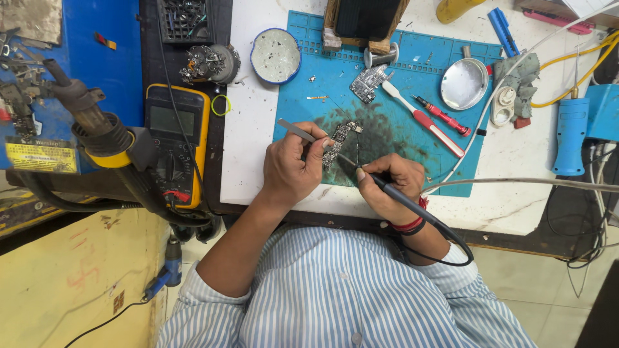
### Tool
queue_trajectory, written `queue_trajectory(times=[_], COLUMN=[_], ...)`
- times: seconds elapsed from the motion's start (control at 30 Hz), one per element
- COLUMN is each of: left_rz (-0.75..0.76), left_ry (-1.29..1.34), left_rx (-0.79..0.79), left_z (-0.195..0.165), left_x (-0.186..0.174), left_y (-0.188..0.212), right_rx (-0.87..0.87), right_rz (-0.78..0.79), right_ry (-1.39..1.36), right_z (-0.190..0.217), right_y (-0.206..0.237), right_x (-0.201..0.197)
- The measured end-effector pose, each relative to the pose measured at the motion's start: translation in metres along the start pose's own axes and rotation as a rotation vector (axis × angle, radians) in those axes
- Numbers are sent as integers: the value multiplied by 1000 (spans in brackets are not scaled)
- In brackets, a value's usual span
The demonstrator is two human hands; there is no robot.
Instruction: The person uses a soldering iron and tweezers to apply solder to a small circuit board. They repeatedly heat and adjust components on the board while working at a cluttered electronics repair bench.
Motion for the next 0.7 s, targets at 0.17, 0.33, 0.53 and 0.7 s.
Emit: queue_trajectory(times=[0.17, 0.33, 0.53, 0.7], left_rz=[4, 0, 1, 1], left_ry=[0, -2, -5, -1], left_rx=[2, -2, -6, -12], left_z=[0, 1, 2, 2], left_x=[0, 0, 1, 1], left_y=[0, 1, 0, 0], right_rx=[-4, -29, 2, -21], right_rz=[-7, -11, -20, -30], right_ry=[-10, 6, -24, 6], right_z=[1, 1, -2, -2], right_y=[-1, 0, 1, 1], right_x=[1, 1, 2, 1])
Point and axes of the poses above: each hand's wrist, its own y-axis away from the middle knuckle, its own x-axis out of the palm, z = x × y, the point moved 2 cm from there along -y, towards the middle knuckle, and after that the axes turned 8 degrees about -x, right-handed, at the moved point
